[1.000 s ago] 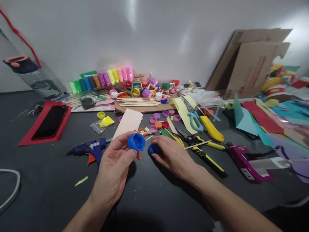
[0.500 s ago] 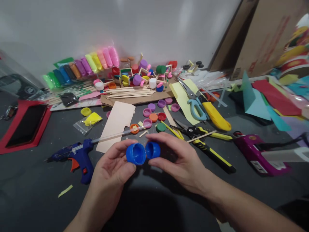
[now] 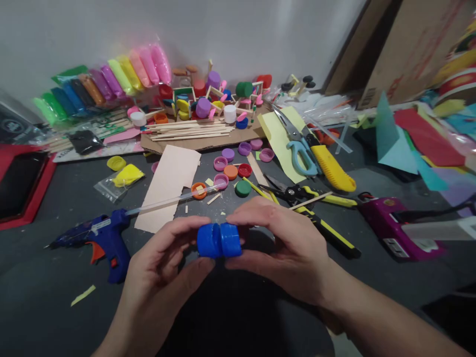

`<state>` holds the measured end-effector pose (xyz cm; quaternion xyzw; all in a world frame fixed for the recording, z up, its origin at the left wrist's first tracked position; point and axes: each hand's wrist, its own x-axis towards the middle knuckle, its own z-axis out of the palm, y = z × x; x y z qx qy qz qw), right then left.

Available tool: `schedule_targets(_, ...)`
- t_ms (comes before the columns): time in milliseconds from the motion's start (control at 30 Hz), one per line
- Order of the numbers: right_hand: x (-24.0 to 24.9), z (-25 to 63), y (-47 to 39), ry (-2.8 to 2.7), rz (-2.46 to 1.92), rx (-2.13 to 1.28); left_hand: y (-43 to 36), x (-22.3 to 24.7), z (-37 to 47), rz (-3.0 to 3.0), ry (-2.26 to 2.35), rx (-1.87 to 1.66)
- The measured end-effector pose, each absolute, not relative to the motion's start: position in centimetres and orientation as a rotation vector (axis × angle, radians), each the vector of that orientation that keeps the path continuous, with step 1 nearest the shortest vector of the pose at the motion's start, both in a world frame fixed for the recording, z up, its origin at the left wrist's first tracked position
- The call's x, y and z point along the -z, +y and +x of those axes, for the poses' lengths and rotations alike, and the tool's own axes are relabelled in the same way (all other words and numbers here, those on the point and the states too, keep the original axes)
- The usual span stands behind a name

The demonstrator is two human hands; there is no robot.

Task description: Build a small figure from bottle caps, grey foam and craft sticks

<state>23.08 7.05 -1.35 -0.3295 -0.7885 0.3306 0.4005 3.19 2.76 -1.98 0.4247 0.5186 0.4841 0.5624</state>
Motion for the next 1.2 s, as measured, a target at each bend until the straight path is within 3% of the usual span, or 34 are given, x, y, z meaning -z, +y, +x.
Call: schedule_targets(1200, 1.49, 22.77, 7.17, -1.943, -0.799, -0.819, 2.54, 1.73, 2.79, 1.169, 1.139, -1.058)
